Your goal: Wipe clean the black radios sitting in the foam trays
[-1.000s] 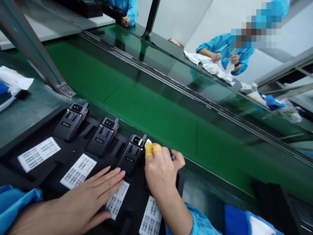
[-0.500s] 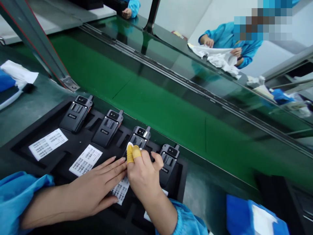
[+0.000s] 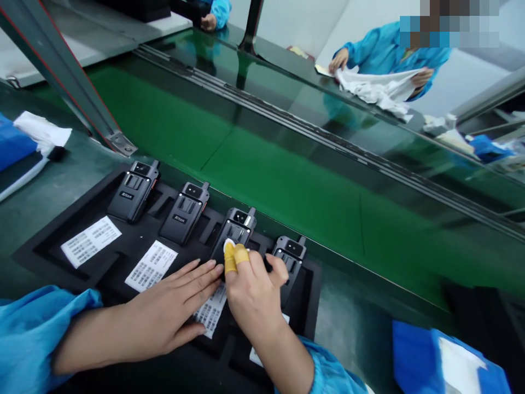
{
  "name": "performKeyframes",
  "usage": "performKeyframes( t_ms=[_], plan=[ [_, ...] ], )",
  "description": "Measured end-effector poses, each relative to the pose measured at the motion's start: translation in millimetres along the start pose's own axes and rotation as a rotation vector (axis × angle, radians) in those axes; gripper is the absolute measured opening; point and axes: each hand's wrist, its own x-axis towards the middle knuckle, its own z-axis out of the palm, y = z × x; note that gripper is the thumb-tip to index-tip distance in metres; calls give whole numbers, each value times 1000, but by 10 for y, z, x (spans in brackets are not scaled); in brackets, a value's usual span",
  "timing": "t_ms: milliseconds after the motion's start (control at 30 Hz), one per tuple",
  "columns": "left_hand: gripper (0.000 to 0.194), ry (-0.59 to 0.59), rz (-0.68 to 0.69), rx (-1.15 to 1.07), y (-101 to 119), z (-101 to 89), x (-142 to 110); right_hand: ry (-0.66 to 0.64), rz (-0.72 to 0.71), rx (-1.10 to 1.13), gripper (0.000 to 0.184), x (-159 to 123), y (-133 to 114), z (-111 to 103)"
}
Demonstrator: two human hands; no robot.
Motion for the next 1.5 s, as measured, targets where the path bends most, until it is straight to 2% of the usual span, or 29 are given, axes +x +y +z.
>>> performKeyframes(
  t_ms=[167, 333, 633, 833, 1000, 1100, 1200, 1333, 1500],
  plan=[
    [58, -56, -15, 21, 7, -17, 15, -5, 17, -19, 30, -9, -3, -20],
    [59, -27, -21, -12, 3, -6, 21, -2, 28, 6, 30, 97, -65, 34],
    [60, -65, -20, 40, 10, -30, 13, 20, 59, -90, 30, -170, 49, -4],
    [57, 17, 1, 51, 27, -6, -11, -12, 178, -160, 27, -272, 92, -56],
    [51, 91, 10, 57, 17, -132, -264, 0, 234, -180, 23, -259, 200, -239],
    [49, 149, -47, 101, -129, -205, -475, 5, 226, -184, 22, -124, 236, -286],
    [47, 177, -123, 165, -312, -208, -572, 49, 167, -190, 23, 135, 214, -222],
    [52, 157, -182, 179, -436, -153, -535, 74, 31, -150, 25, 548, 101, -20],
    [52, 168, -189, 79, -454, -106, -516, 1, -96, -86, 27, 909, -71, 286]
  ],
)
